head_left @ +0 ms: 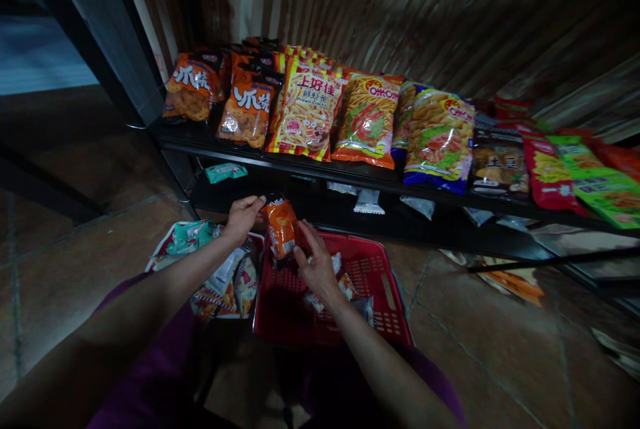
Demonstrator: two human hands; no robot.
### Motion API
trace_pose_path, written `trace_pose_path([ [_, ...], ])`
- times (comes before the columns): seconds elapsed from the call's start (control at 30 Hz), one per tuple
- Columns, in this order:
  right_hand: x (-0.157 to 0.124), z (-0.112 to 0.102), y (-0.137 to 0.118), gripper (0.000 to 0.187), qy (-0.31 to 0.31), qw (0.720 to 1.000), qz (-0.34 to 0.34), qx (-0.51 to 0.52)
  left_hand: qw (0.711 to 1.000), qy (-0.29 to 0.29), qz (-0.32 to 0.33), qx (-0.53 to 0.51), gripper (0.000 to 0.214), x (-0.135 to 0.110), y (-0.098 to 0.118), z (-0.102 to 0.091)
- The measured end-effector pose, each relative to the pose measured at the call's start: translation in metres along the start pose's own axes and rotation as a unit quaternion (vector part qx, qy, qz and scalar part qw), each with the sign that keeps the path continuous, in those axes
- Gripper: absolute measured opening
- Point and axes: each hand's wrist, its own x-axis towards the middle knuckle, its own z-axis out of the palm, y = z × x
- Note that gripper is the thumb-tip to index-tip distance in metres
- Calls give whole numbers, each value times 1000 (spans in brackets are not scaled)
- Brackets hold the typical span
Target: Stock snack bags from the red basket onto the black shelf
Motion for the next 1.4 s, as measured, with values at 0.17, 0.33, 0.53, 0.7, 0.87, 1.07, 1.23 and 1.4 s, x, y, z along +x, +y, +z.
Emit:
trace_pose_path([
  [0.17, -2, 4, -12, 57, -66, 997, 9, -38, 990, -27, 71, 117, 37, -10, -10, 4],
  [0.33, -3, 10, -14, 80, -88, 994, 49, -51, 971, -35, 138, 193, 37, -18, -13, 8],
  [0.53, -4, 18, -6, 96, -75, 995, 70, -19, 960, -48, 165, 220, 37, -26, -10, 13],
  [0.7, -4, 16, -12, 93, -50, 987, 114, 97, 974, -91, 124, 168, 36, -27, -12, 13],
  [0.87, -3, 8, -28, 83, -54, 909, 229, 345, 980, -114, 120, 109, 34, -20, -16, 9],
  [1.07, 1, -3, -34, 65, -36, 790, 321, 521, 991, -24, 95, 91, 25, -9, -21, 5],
  [1.23, 7, -10, -31, 42, -65, 730, 352, 582, 993, -64, -86, -53, 35, -15, -13, 11],
  [1.4, 7, -9, -28, 33, -93, 704, 391, 585, 941, -157, -242, -179, 37, -24, -2, 17],
])
